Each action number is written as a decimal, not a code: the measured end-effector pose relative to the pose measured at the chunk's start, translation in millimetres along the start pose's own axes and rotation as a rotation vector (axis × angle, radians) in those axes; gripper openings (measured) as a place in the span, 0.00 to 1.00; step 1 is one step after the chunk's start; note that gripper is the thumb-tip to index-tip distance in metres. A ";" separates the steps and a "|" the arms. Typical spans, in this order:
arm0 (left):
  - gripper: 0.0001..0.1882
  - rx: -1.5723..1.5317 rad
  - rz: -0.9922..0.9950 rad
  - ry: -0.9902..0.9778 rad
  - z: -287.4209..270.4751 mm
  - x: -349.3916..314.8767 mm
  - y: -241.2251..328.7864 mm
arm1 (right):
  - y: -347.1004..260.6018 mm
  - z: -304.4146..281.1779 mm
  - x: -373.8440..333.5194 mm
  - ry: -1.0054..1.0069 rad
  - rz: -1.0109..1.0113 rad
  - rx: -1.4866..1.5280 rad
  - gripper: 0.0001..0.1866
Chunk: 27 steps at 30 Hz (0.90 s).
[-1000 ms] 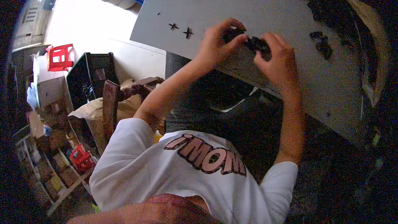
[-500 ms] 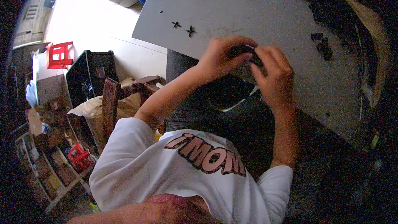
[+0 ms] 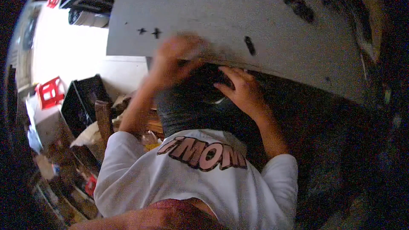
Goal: Assembling small black plastic hardware components at a workbench.
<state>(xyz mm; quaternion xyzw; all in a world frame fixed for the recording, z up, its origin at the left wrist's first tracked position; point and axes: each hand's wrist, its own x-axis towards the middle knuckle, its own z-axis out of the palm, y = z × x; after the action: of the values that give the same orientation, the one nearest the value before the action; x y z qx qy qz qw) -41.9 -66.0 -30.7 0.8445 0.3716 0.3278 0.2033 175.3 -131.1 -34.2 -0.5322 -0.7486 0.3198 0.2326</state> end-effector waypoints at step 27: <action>0.23 0.444 -0.081 -0.116 7.4 71.2 -50.3 | 302.6 -218.8 123.7 0.874 0.131 -0.694 0.23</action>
<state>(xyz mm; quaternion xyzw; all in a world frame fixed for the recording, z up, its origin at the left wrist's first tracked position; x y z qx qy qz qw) -25.3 19.8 -36.7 0.8703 0.4558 0.1808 0.0466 481.8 105.7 -102.6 -0.7059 -0.6094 -0.1818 0.3120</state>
